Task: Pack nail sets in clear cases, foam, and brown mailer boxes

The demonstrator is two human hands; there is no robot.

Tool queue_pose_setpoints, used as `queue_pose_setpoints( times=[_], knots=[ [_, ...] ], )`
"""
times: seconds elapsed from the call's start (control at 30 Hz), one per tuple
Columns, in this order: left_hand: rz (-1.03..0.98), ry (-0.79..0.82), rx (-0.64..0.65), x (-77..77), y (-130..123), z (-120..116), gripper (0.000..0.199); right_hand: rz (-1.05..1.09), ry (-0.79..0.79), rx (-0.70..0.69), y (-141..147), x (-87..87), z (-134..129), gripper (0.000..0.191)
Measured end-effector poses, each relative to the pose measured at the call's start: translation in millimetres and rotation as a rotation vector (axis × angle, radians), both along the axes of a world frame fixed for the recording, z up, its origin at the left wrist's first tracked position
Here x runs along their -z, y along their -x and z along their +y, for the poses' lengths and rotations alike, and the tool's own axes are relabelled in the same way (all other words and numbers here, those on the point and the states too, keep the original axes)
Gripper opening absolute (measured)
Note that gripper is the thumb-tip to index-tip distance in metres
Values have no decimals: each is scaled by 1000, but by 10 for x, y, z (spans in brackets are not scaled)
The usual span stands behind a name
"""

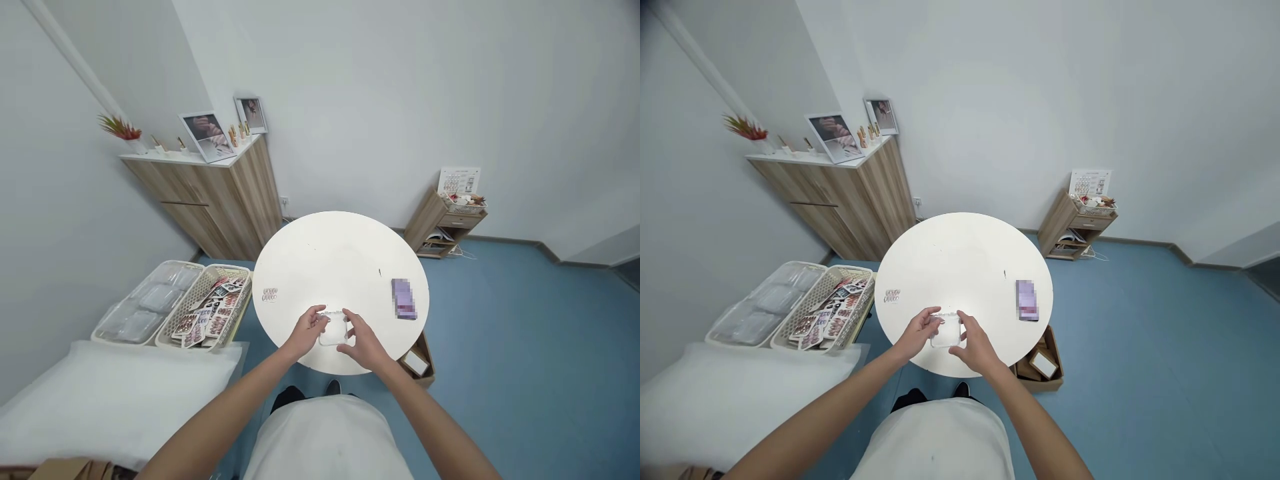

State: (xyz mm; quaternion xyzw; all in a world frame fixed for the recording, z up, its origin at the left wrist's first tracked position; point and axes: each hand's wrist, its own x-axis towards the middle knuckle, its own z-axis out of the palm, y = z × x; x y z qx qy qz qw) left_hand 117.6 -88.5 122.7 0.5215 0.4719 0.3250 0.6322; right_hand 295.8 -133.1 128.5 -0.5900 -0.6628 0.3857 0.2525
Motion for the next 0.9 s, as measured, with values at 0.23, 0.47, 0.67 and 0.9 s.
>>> queue_pose_setpoints(
  times=[0.23, 0.47, 0.67, 0.9],
  knots=[
    [97, -68, 72, 130, 59, 88, 62, 4, 27, 105, 32, 61, 73, 76],
    [309, -272, 311, 53, 227, 271, 84, -18, 87, 190, 126, 24, 152, 75],
    [394, -366, 438, 105, 361, 468, 87, -25, 173, 234, 237, 96, 212, 77],
    [348, -350, 515, 266, 341, 619, 72, -58, 175, 233, 255, 273, 230, 80]
  ],
)
